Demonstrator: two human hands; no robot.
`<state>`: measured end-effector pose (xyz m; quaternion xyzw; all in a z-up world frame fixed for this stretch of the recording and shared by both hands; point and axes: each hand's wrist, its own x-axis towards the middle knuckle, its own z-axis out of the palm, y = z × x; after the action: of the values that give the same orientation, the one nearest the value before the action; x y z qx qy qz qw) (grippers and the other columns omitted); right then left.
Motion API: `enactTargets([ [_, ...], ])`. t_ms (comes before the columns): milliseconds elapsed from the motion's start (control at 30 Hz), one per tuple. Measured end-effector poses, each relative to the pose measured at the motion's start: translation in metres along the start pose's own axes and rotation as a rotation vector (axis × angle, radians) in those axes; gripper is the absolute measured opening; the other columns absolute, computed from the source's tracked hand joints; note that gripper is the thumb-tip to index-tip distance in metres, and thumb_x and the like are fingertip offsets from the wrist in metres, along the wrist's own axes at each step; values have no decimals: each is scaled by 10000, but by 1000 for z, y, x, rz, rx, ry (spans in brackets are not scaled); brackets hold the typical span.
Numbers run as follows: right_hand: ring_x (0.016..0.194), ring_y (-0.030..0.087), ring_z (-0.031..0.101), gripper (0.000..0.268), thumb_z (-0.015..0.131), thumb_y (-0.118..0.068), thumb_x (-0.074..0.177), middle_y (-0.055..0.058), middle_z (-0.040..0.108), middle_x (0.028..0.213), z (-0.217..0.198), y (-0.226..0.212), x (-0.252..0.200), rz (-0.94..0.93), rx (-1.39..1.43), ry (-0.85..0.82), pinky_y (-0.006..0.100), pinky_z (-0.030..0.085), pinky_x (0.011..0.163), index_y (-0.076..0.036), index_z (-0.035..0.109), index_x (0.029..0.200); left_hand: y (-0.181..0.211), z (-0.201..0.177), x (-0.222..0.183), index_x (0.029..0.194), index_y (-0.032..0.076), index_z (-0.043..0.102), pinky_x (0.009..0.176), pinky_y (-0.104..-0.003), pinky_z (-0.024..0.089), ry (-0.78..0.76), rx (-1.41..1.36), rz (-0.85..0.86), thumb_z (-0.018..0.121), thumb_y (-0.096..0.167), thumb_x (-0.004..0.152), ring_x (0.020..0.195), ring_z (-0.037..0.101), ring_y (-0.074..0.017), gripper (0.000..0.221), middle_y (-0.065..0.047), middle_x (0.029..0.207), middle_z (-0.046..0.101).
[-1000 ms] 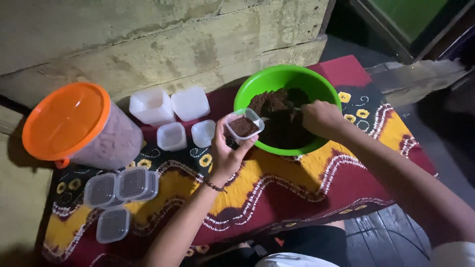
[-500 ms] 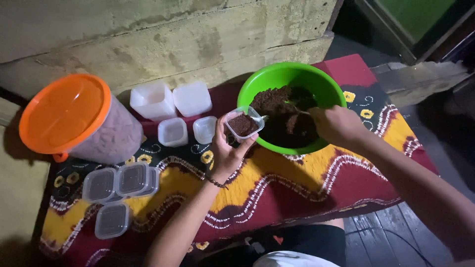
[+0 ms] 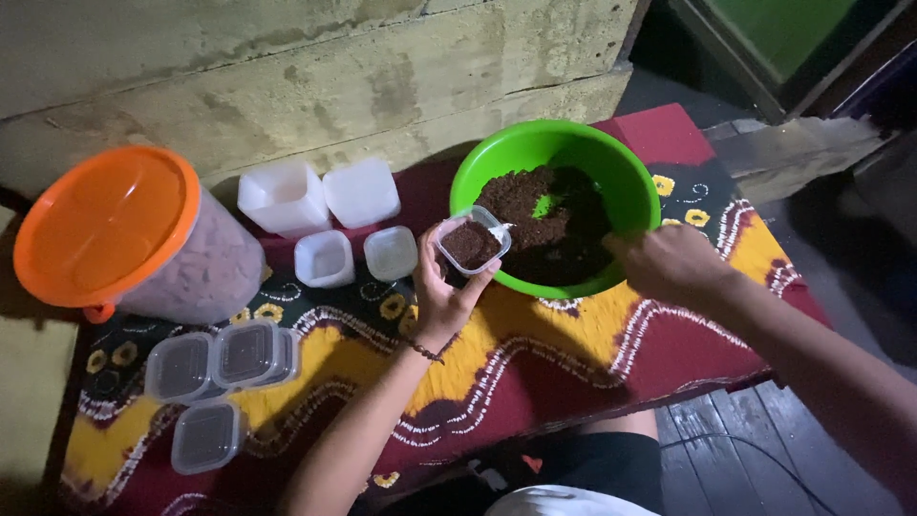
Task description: Filling small plastic containers with dark brown granular material using a spoon.
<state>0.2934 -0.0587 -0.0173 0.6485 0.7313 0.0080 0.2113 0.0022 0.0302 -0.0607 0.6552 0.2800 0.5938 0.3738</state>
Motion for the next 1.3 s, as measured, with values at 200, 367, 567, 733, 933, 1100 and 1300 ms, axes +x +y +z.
enactTargets([
  [200, 649, 264, 784, 138, 549, -179, 1020, 125, 740, 846, -3, 32, 13, 8, 67, 190, 395, 655, 543, -107, 655, 1071, 4, -1, -1, 1300, 34, 548, 1111, -428, 452, 6, -52, 3, 926, 224, 737, 1243, 621, -281, 704, -171, 1289, 650],
  [367, 619, 266, 740, 156, 573, -178, 1007, 87, 690, 718, 3, 41, 27, 158, -9, 259, 392, 633, 568, -98, 706, 984, 1, 0, -3, 1293, 14, 541, 1080, -417, 472, 3, -63, 18, 923, 229, 747, 1230, 627, -291, 700, -191, 1277, 650],
  [567, 601, 261, 714, 130, 641, -185, 894, 63, 641, 634, 2, 33, 29, 157, -103, 148, 383, 593, 517, -101, 731, 851, 0, -1, -5, 1282, 5, 554, 1058, -404, 499, -5, -55, 24, 926, 223, 737, 1214, 647, -296, 695, -192, 1263, 662],
  [733, 689, 248, 762, 277, 624, -378, 938, 53, 674, 669, -19, 31, 32, 104, -55, -27, 421, 657, 626, -144, 757, 872, -5, 2, -9, 1298, -2, 548, 1032, -394, 518, 14, -90, 32, 918, 211, 752, 1199, 650, -290, 693, -187, 1256, 661],
  [933, 824, 271, 782, 317, 559, -402, 981, 77, 720, 808, -45, 10, 49, 100, 205, -249, 454, 665, 770, -146, 746, 1000, -11, 0, -12, 1293, -6, 547, 1005, -421, 534, 14, -108, 23, 927, 222, 742, 1188, 653, -311, 708, -207, 1247, 651],
  [1100, 1044, 316, 772, 446, 537, -486, 989, 137, 800, 1042, -67, -3, 52, -7, 435, -362, 464, 610, 948, -200, 757, 1252, -15, 2, -13, 1294, -8, 557, 998, -407, 549, 30, -128, 8, 908, 200, 755, 1187, 659, -313, 675, -201, 1258, 660],
  [1300, 942, 275, 778, 430, 545, -493, 1038, 88, 786, 995, -55, -17, 65, 32, 507, -284, 414, 623, 810, -218, 727, 1313, -3, 0, -8, 1304, -4, 539, 983, -404, 561, 16, -169, 5, 899, 196, 761, 1183, 660, -289, 682, -193, 1264, 666],
])
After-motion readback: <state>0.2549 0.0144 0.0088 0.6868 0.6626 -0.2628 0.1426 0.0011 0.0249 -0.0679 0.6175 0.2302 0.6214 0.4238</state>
